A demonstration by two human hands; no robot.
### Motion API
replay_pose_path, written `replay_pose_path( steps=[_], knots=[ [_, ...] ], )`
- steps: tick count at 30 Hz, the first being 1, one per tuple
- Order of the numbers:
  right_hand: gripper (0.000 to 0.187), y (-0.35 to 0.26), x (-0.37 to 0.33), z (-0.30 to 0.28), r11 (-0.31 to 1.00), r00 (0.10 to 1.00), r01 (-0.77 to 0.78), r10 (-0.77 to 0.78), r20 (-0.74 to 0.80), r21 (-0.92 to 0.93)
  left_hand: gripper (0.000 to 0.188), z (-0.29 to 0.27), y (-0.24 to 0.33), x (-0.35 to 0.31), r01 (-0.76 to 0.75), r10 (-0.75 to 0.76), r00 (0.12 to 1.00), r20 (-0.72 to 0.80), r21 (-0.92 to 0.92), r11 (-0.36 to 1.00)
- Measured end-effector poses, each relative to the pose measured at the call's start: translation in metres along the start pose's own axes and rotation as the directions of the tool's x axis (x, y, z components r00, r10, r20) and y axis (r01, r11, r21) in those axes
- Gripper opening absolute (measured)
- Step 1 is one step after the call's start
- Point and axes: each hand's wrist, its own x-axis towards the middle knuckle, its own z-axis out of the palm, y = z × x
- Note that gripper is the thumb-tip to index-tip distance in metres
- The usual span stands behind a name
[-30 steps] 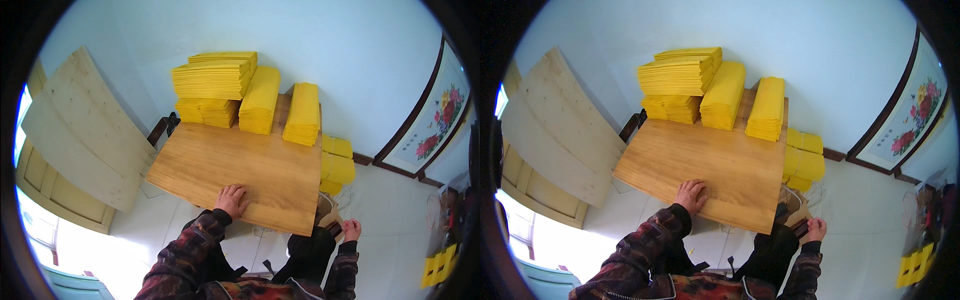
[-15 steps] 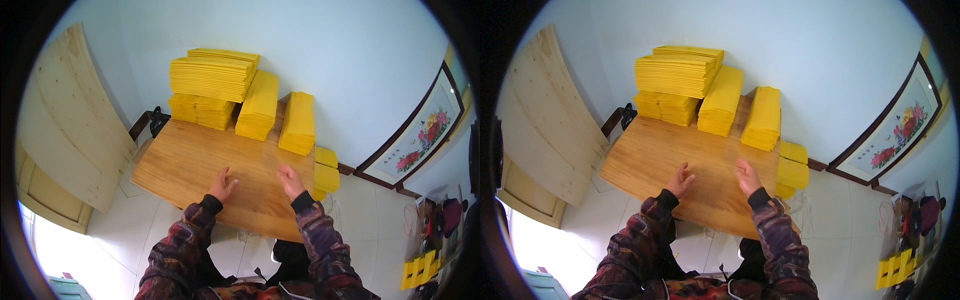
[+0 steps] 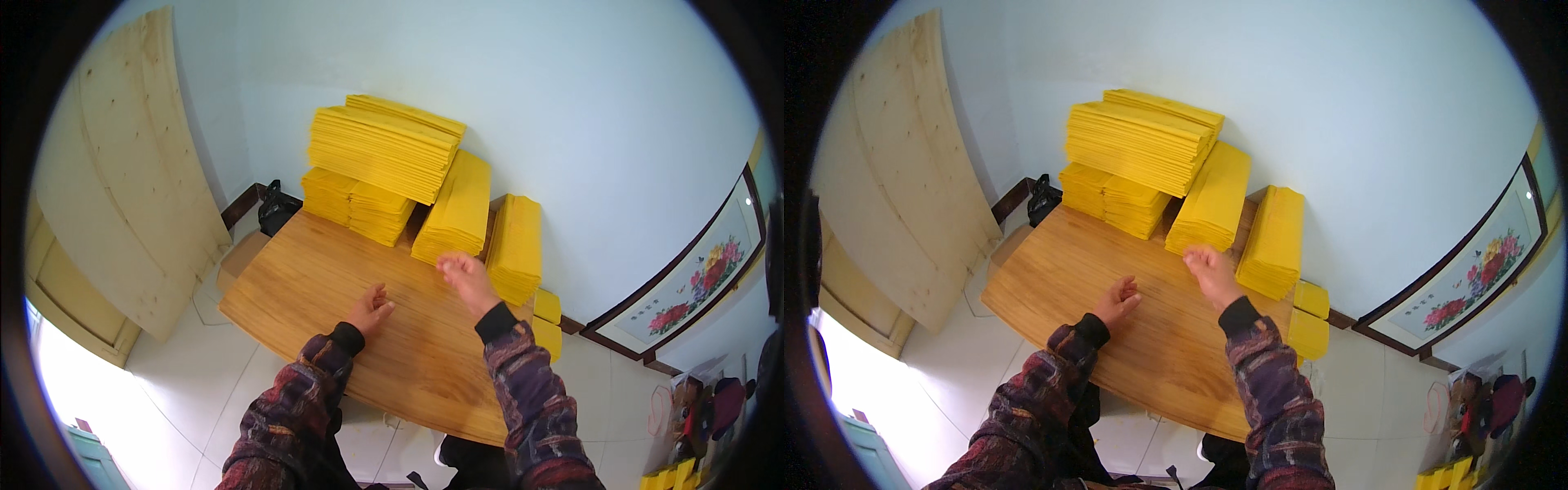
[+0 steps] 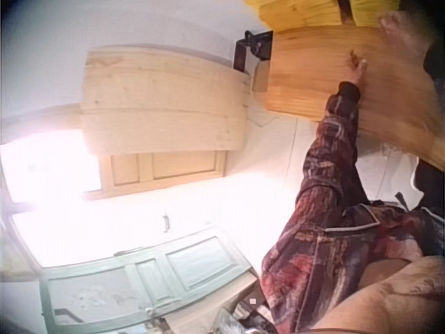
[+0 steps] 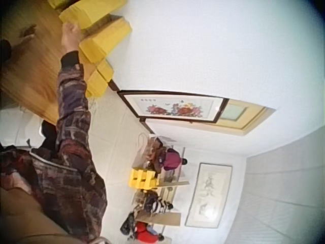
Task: The person repeatedly picks up stacks of yellow paper sheets from a wooden table, aligns them, and places them into a neat pile. The person uses a dark rectangular tool to press and align the edges of the stacks. The process is repeated multiple times throughout the clip.
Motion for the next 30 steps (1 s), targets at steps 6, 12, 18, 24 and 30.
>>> replay_pose_path(
  steps=[6,12,18,24,30],
  knots=[
    [0.039,-0.044,0.067,0.013,0.919,0.999,-0.021,0.029,-0.014,0.394,0.050,0.002,0.003,-0.021,-0.220,0.225,0.974,-0.033,0.111,0.969],
    [0.078,-0.042,0.121,0.037,0.769,0.980,-0.065,0.170,-0.106,0.636,0.042,0.007,0.011,-0.034,-0.228,0.230,0.973,-0.033,0.046,0.972],
    [0.086,-0.036,0.148,0.043,0.748,0.931,-0.073,0.288,-0.224,0.660,0.040,0.009,0.018,-0.036,-0.209,0.212,0.977,-0.016,0.084,0.974],
    [0.079,-0.027,0.165,0.049,0.662,0.920,0.061,0.253,-0.299,0.747,0.038,0.007,0.021,-0.036,-0.197,0.198,0.980,-0.004,0.092,0.976],
    [0.067,-0.023,0.175,0.042,0.690,0.938,0.078,0.194,-0.287,0.719,0.038,0.009,0.023,-0.037,-0.249,0.259,0.965,-0.033,0.180,0.952]
  ],
)
